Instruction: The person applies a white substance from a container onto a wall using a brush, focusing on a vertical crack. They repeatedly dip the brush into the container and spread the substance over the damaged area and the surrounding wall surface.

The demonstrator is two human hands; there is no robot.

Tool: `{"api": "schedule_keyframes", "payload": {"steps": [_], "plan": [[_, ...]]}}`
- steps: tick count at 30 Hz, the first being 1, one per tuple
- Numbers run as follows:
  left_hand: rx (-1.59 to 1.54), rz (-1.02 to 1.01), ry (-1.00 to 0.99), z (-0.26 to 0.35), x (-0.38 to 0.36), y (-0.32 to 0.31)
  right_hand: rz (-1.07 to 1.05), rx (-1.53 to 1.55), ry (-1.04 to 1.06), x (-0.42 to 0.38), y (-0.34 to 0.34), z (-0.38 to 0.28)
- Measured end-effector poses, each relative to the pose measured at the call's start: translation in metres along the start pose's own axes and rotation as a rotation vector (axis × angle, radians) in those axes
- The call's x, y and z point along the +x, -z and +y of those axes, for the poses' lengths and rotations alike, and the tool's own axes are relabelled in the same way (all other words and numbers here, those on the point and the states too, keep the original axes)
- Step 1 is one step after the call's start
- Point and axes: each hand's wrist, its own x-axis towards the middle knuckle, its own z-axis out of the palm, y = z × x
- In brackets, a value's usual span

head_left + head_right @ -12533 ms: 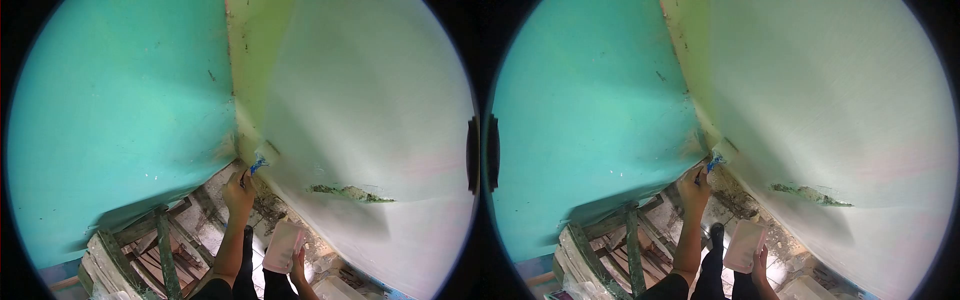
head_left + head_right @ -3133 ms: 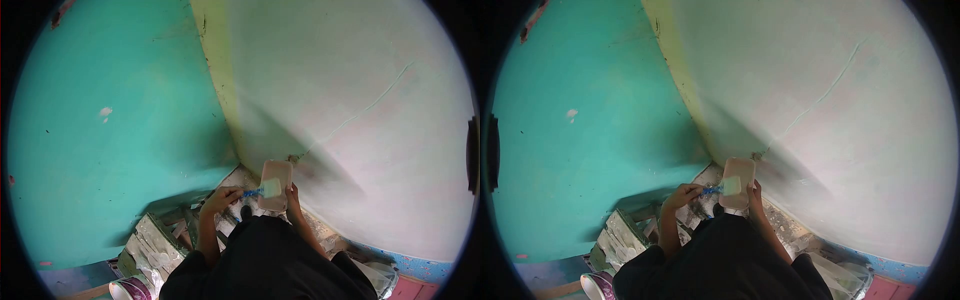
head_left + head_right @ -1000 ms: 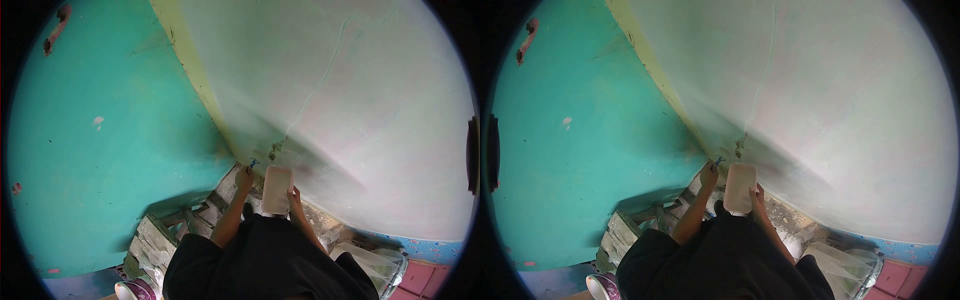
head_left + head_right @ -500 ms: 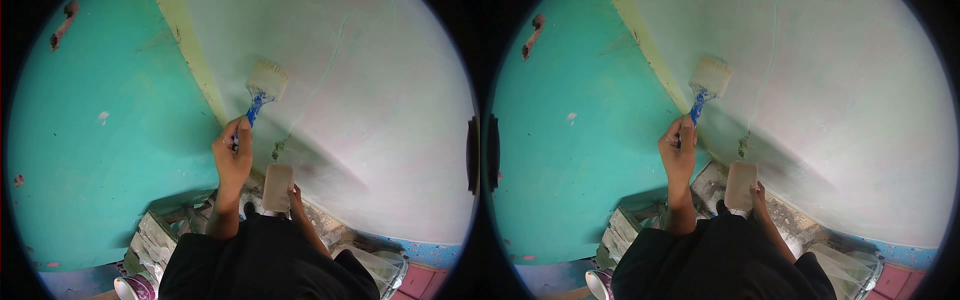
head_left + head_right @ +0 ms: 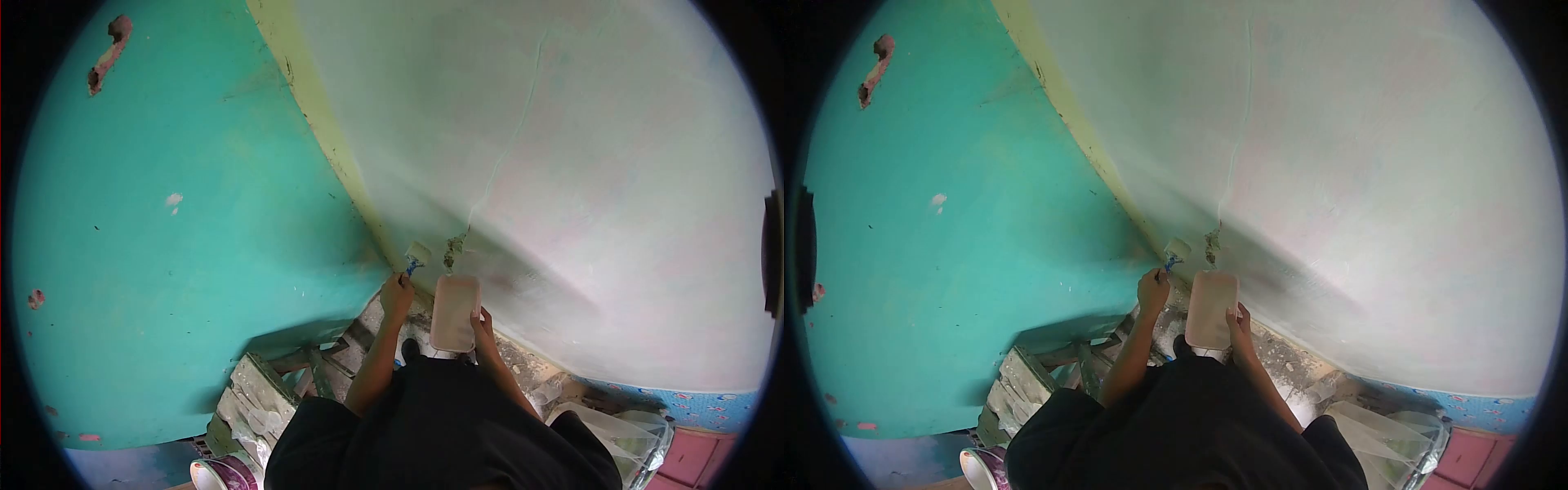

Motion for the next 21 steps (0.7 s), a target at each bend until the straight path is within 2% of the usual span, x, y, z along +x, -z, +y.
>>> {"api": "schedule_keyframes", "payload": {"steps": [3,6,8,10,13,17,19,21], "plan": [[0.042,-0.006,-0.061,0.022,0.019,0.007,-0.018,0.024,0.009,-0.008,-0.003,-0.007],[-0.115,0.017,-0.060,0.090,0.033,0.051,0.015,-0.012,0.028,-0.004,-0.001,-0.002],[-0.241,0.085,-0.166,0.148,0.029,0.103,0.024,-0.008,0.028,0.002,0.004,0.008],[-0.367,0.017,-0.102,0.188,0.025,0.148,0.019,0.006,0.023,0.001,0.004,0.012],[-0.701,0.066,-0.208,0.234,0.021,0.185,0.003,0.032,0.013,-0.009,-0.002,-0.001],[-0.690,0.083,-0.221,0.213,0.036,0.168,0.001,0.040,0.023,-0.012,-0.002,-0.002],[-0.602,0.108,-0.231,0.157,0.048,0.125,0.007,0.053,0.029,-0.012,0.000,-0.003],[-0.597,0.069,-0.246,0.073,0.056,0.064,0.015,0.084,0.014,-0.020,-0.002,-0.011]]}}
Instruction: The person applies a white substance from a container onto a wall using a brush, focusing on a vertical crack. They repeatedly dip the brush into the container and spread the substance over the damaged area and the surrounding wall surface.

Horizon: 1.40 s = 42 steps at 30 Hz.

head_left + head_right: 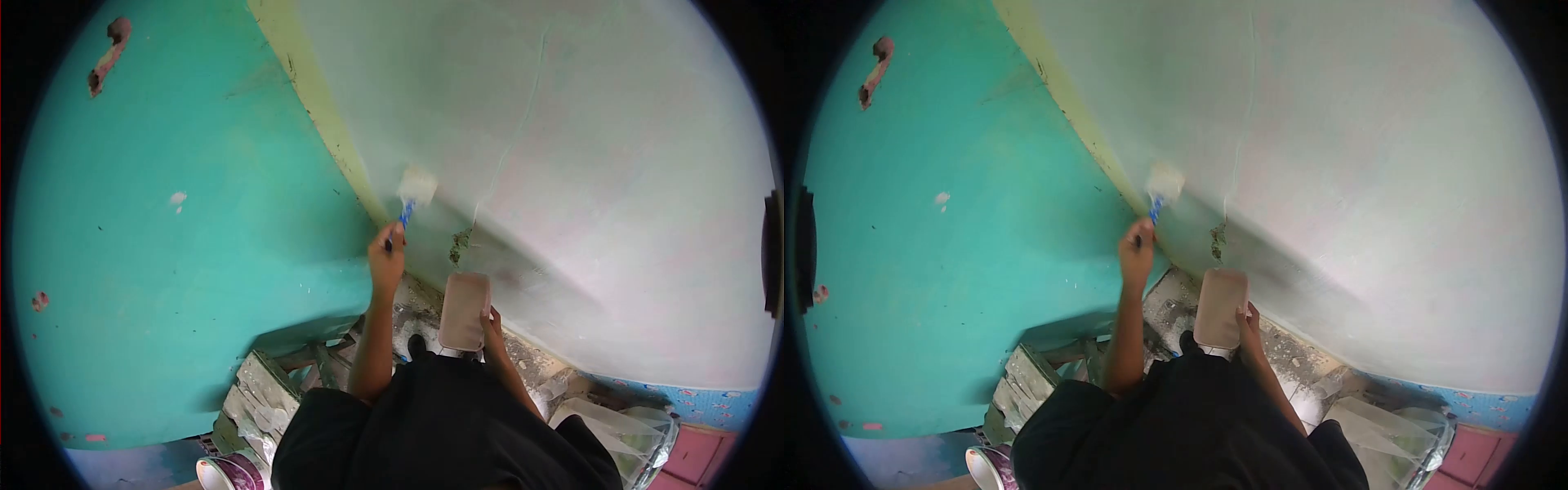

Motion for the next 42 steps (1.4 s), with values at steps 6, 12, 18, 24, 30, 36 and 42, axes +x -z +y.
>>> {"api": "schedule_keyframes", "payload": {"steps": [6,12,18,24,30,36,42], "plan": [[0.327,-0.007,0.338,-0.223,-0.087,-0.010,0.039,-0.060,-0.002,-0.015,0.010,-0.004],[0.735,-0.024,0.472,-0.215,-0.072,-0.007,0.089,-0.120,0.016,-0.010,0.026,0.015],[0.799,0.008,0.292,-0.020,0.008,0.006,0.047,-0.088,0.025,-0.006,0.014,0.018],[0.292,0.083,0.131,0.072,0.030,0.044,-0.032,-0.073,-0.037,-0.009,-0.018,-0.008],[0.176,0.071,0.011,-0.021,0.017,0.018,-0.060,-0.128,-0.032,0.006,-0.024,-0.007],[0.669,0.022,0.230,-0.182,-0.049,0.025,-0.062,-0.072,-0.057,0.007,-0.030,-0.010],[0.832,-0.125,0.364,-0.158,-0.035,0.020,-0.038,-0.135,-0.083,0.010,-0.024,0.004]]}}
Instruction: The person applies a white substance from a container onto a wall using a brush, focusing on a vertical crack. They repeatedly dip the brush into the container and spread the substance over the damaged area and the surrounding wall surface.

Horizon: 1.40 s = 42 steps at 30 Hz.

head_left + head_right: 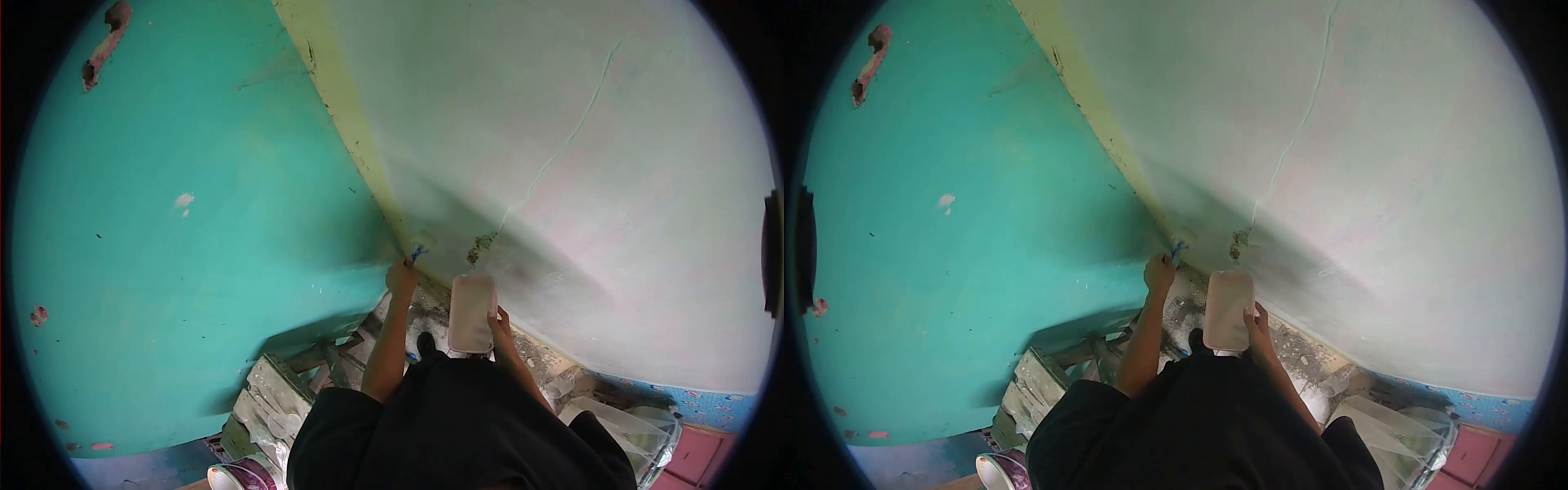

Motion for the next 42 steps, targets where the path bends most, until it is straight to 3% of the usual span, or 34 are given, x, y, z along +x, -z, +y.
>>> {"api": "schedule_keyframes", "payload": {"steps": [7,10,13,16,19,23,26,33,36,38,42], "plan": [[-0.154,0.257,-0.183,0.134,-0.015,0.171,0.019,0.016,0.046,0.010,0.002,0.015],[-0.652,0.307,-0.223,0.164,-0.024,0.216,-0.010,0.063,0.038,0.002,-0.008,0.003],[-0.867,0.335,-0.318,0.182,-0.024,0.221,-0.041,0.075,0.051,0.001,-0.012,0.000],[-0.733,0.326,-0.385,0.142,-0.005,0.161,-0.032,0.051,0.062,0.009,-0.007,0.007],[-0.519,0.235,-0.286,0.063,0.006,0.073,-0.014,0.053,0.063,0.012,-0.004,0.010],[-0.152,0.213,-0.080,0.021,-0.008,0.039,0.016,0.047,0.061,0.013,0.006,0.015],[-0.056,0.137,-0.051,0.045,-0.006,0.067,0.024,0.032,0.062,0.011,0.006,0.010],[-0.046,0.344,-0.203,0.194,-0.024,0.228,0.017,0.046,0.034,0.013,0.005,0.008],[-0.240,0.436,-0.305,0.233,-0.040,0.279,0.012,0.063,0.056,0.023,0.008,0.021],[-0.451,0.395,-0.304,0.252,-0.048,0.304,0.002,0.057,0.061,0.021,0.008,0.019],[-0.892,0.387,-0.355,0.257,-0.042,0.298,0.009,0.026,0.074,0.024,0.012,0.022]]}}
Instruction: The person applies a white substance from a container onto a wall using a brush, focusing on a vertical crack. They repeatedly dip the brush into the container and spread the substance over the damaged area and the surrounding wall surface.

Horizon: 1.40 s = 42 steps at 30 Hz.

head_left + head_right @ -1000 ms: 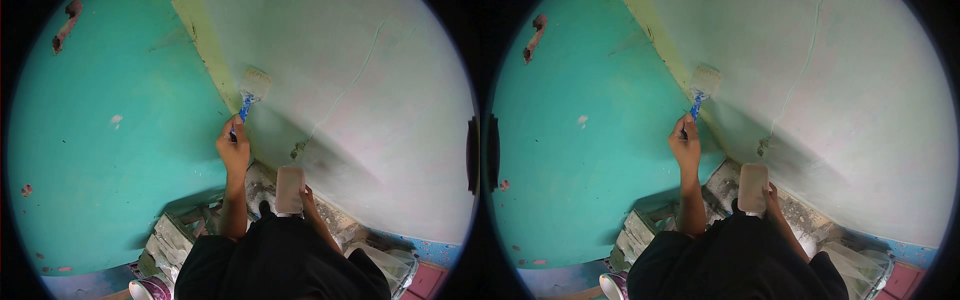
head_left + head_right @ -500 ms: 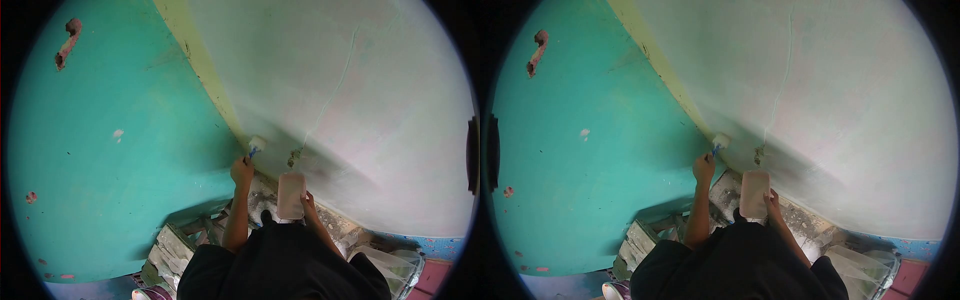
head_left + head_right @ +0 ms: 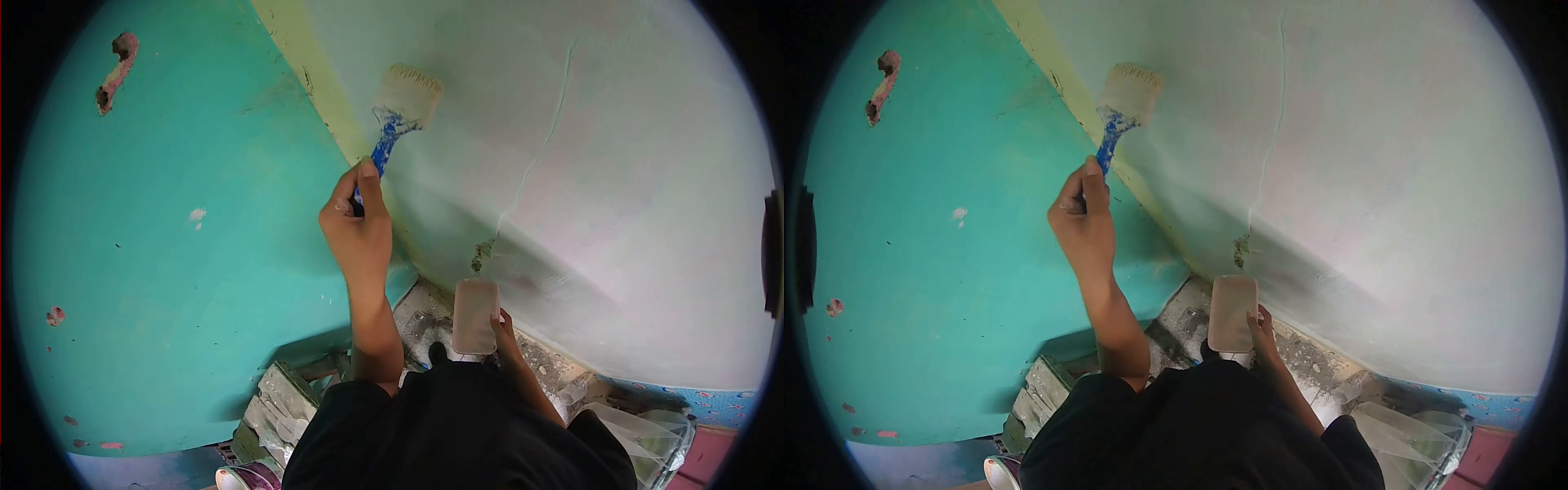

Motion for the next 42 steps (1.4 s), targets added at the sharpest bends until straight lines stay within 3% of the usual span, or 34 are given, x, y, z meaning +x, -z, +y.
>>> {"api": "schedule_keyframes", "payload": {"steps": [7,9,12,15,18,22,25,28,31,35,39,42], "plan": [[0.217,-0.196,0.039,-0.175,-0.065,0.010,0.040,0.096,0.001,-0.006,0.006,-0.006],[0.306,-0.191,0.152,-0.236,-0.099,0.018,0.044,0.091,0.016,-0.005,0.010,-0.008],[0.715,-0.263,0.227,-0.283,-0.126,0.031,0.066,0.073,-0.014,0.003,0.017,-0.003],[0.821,-0.343,0.271,-0.310,-0.126,0.035,0.052,0.044,-0.008,0.007,0.016,-0.004],[0.823,-0.341,0.256,-0.256,-0.086,0.021,0.035,0.019,-0.011,0.010,0.015,-0.006],[0.795,-0.202,0.073,-0.146,-0.032,0.021,-0.005,0.036,0.004,0.007,0.010,-0.009],[0.486,-0.106,0.058,-0.089,-0.011,0.028,-0.005,0.050,0.012,0.007,0.007,-0.001],[0.161,-0.031,0.066,-0.084,-0.004,0.024,0.003,0.027,0.003,-0.001,-0.001,-0.014],[0.046,-0.053,0.026,-0.142,-0.019,0.017,-0.015,0.022,0.014,-0.005,-0.002,-0.016],[0.156,-0.112,0.009,-0.298,-0.073,0.018,-0.009,0.039,0.042,-0.004,-0.001,-0.018],[0.430,-0.199,0.249,-0.385,-0.136,0.035,-0.032,0.001,0.023,0.001,0.001,-0.019],[0.717,-0.234,0.428,-0.412,-0.156,0.042,-0.038,0.005,0.010,-0.005,-0.006,-0.030]]}}
